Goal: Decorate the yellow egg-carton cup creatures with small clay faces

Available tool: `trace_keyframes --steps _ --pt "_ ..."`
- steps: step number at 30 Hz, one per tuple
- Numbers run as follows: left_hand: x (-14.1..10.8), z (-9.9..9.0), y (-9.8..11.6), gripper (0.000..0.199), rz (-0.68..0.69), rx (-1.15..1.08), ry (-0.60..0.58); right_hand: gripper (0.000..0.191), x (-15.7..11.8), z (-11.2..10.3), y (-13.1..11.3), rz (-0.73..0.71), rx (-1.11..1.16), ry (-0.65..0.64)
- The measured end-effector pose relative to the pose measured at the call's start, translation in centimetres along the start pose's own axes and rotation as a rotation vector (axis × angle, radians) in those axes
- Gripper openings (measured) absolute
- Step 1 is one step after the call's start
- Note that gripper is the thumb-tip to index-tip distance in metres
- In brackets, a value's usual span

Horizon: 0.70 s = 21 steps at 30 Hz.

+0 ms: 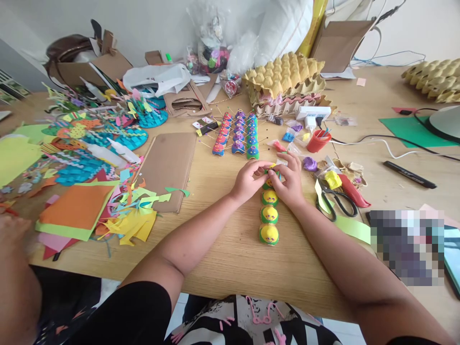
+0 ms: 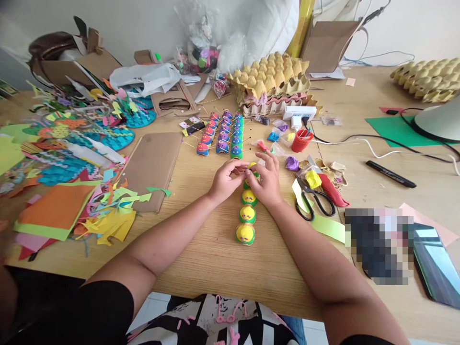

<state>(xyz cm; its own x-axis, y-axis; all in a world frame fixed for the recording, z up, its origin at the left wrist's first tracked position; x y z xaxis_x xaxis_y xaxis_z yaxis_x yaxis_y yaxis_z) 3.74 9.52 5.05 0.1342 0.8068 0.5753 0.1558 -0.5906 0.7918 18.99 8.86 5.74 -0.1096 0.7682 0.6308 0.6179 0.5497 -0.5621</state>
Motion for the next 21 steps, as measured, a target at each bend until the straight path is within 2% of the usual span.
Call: trace_keyframes --steps 4,9,13,16,19,21 --pt "0.0 0.0 -0.1 0.019 -0.026 -0.005 -0.005 0.026 0.1 0.0 -0.1 0.013 0.035 -0.011" --pt "-0.3 -0.4 -1.4 0.029 -0.153 -0.138 0.061 0.033 0.3 -0.7 0.1 0.039 0.077 0.035" --pt "-0.7 -1.4 -3.8 0.045 -0.316 -0.264 0.221 0.032 0.2 -2.5 2.9 0.228 0.158 0.240" --pt "-0.7 -1.6 -4.8 0.042 -0.359 -0.355 0.273 0.030 -0.3 -3.3 5.6 0.392 0.252 0.383" --pt "-0.4 -1.4 -5.0 0.035 -0.346 -0.400 0.262 0.029 -0.8 -3.2 7.3 0.491 0.298 0.426" --pt "-0.3 -1.3 -5.0 0.034 -0.330 -0.394 0.257 0.029 -0.8 -2.9 7.4 0.488 0.298 0.403"
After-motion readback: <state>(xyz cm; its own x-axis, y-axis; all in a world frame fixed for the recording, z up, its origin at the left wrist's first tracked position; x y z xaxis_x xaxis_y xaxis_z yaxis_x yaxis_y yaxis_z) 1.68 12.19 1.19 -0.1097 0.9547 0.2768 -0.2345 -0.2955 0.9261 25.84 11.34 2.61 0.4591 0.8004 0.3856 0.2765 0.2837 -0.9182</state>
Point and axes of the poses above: each hand's wrist, its own x-axis towards the middle knuckle, its own z-axis out of the palm, y = z × x, the point moved 9 cm from there along x, towards the middle knuckle, and after that the axes turned 3 degrees about z, right-handed, at the moved point
